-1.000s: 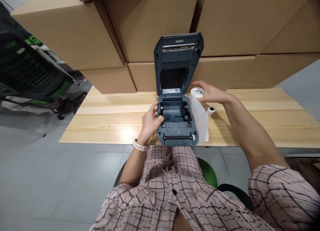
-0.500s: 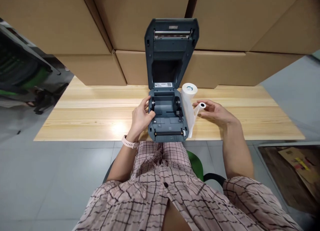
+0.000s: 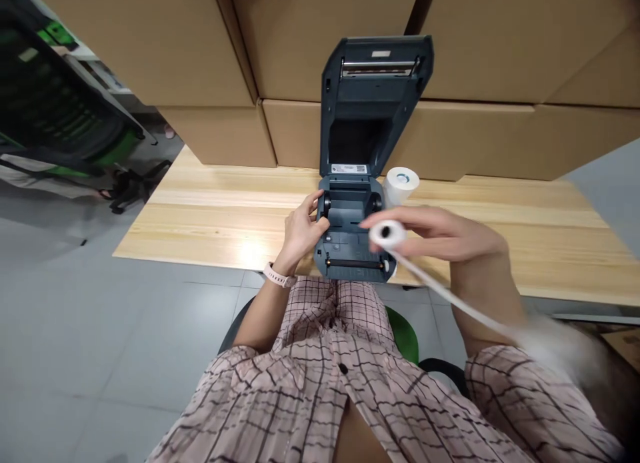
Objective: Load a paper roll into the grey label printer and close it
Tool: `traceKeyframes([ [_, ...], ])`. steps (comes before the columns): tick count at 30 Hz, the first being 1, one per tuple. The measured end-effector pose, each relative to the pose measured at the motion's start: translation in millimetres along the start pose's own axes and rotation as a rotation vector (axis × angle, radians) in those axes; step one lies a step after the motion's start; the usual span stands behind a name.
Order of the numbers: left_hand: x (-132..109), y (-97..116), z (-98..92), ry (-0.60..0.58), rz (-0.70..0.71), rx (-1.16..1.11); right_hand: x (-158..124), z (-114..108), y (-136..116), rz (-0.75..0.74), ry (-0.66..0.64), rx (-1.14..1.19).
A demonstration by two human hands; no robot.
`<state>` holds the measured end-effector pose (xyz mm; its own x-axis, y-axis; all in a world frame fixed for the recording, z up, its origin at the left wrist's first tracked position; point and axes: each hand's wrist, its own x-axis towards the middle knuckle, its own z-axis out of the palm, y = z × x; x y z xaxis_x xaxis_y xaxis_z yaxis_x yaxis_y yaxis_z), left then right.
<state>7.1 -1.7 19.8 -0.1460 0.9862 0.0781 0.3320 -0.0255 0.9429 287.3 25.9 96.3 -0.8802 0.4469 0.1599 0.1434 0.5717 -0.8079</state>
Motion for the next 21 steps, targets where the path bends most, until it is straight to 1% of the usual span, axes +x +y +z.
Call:
traceKeyframes([
  [1,0.0,-0.9,0.1,-0.002,0.009,-0.001,18.6,5.3,-3.6,0.048,-0.002,-0.171],
  [3,-0.4,-3.4,0.4,-0.007,0.020,-0.006,46.3,17.2,-1.9,0.099,-0.003,-0.430],
  [4,-0.8,-5.1,0.8,-0.007,0.022,-0.017,54.6,22.8,2.4,0.120,0.001,-0.508],
  [6,-1.7,-9.0,2.2,-0.006,0.025,-0.058,61.1,31.9,12.8,0.160,-0.018,-0.567],
  [8,-2.4,-12.7,4.2,-0.012,0.037,-0.116,58.7,38.4,20.3,0.186,-0.005,-0.568],
  [10,-2.7,-14.9,6.2,-0.020,0.054,-0.157,53.0,44.0,21.4,0.179,0.034,-0.551],
  [14,-2.6,-13.8,8.3,-0.027,0.083,-0.175,41.4,58.9,9.5,0.116,0.149,-0.585],
  [17,-3.3,-11.2,8.3,-0.021,0.072,-0.163,33.4,74.3,-0.8,0.096,0.272,-0.684],
  [21,-5.3,-8.8,8.0,-0.015,0.050,-0.156,23.7,95.8,-8.1,0.052,0.369,-0.736],
])
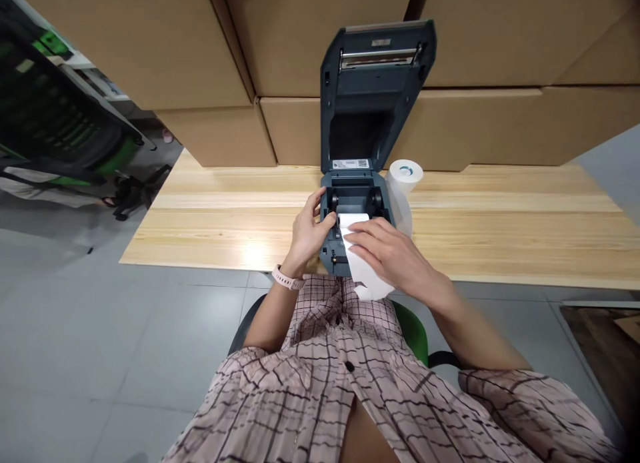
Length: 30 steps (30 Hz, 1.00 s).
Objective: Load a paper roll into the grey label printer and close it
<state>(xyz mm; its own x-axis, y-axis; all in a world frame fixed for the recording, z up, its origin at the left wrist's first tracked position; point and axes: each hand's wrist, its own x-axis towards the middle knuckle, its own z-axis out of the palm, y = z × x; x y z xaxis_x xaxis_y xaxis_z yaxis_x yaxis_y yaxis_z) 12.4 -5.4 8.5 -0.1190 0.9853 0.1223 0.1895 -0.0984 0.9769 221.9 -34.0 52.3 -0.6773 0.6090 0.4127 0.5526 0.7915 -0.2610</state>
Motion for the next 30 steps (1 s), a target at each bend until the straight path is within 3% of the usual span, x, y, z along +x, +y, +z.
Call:
traceKeyframes([
  [10,0.8,1.7,1.9,-0.041,0.005,-0.072,-24.0,20.3,-36.5,0.082,0.145,-0.167],
  [23,1.3,2.2,0.9,-0.039,0.000,-0.046,-19.0,31.4,-54.8,0.144,0.248,-0.209],
  [30,1.6,3.1,1.1,-0.032,0.011,-0.045,-15.6,33.9,-63.5,0.185,0.238,-0.265],
])
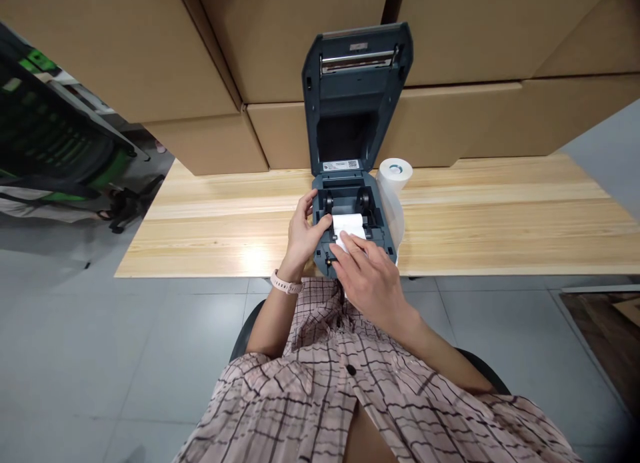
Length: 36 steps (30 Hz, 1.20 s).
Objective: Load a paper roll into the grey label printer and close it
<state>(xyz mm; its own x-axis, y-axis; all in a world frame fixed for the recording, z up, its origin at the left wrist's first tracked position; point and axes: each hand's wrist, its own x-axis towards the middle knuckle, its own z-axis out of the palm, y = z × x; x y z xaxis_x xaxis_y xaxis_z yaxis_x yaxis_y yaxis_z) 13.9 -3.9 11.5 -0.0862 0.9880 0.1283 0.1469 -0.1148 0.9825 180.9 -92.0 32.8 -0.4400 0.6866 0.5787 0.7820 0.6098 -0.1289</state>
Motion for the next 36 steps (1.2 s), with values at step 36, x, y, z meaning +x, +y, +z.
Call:
traceKeyframes([
  [36,-36.7,31.2,2.9,-0.322,0.392,0.590,1.1,-29.2,29.2,-0.058,0.171,0.497],
])
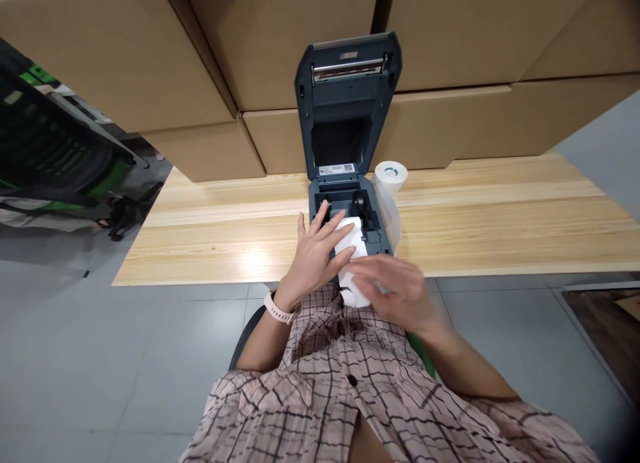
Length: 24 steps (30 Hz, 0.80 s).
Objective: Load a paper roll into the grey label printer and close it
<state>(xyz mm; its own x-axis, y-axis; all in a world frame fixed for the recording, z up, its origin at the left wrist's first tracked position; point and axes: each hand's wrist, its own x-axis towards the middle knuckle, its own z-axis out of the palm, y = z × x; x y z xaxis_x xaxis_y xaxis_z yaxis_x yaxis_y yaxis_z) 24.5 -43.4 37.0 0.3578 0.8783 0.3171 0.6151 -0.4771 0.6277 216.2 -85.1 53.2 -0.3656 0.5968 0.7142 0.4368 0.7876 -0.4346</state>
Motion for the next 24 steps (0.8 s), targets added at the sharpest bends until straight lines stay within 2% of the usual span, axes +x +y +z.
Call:
traceKeyframes([
  [2,-8.6,2.7,2.9,0.024,0.023,0.028,22.7,-21.9,18.6,0.064,0.137,0.024],
  [4,-22.8,8.5,6.2,0.050,0.054,0.055,58.5,-40.2,44.8,0.140,0.341,-0.023],
  [6,-40.9,14.8,9.8,0.060,0.106,0.064,104.0,-49.4,77.0,0.191,0.320,0.046],
  [7,-50.1,17.3,11.6,0.057,0.141,0.061,128.1,-49.9,94.4,0.238,0.251,0.097],
  [10,-72.2,20.8,17.6,0.077,0.210,0.098,194.2,-38.8,144.4,0.335,0.184,0.267],
  [13,-79.8,20.4,21.8,0.137,0.244,0.179,231.7,-24.0,173.8,0.431,0.073,0.489],
  [16,-77.4,20.2,21.8,0.156,0.269,0.204,226.1,-19.0,167.1,0.412,0.104,0.512],
  [18,-76.0,20.6,21.0,0.161,0.289,0.198,200.0,-19.5,144.9,0.267,0.211,0.423],
  [20,-77.2,20.7,21.4,0.187,0.317,0.174,162.6,-19.7,117.2,0.094,0.310,0.337],
  [22,-80.6,20.4,22.8,0.300,0.338,0.108,120.8,-18.3,92.2,-0.015,0.333,0.307],
  [24,-83.0,20.6,23.2,0.537,0.345,0.041,80.7,-15.1,74.3,-0.066,0.312,0.262],
])
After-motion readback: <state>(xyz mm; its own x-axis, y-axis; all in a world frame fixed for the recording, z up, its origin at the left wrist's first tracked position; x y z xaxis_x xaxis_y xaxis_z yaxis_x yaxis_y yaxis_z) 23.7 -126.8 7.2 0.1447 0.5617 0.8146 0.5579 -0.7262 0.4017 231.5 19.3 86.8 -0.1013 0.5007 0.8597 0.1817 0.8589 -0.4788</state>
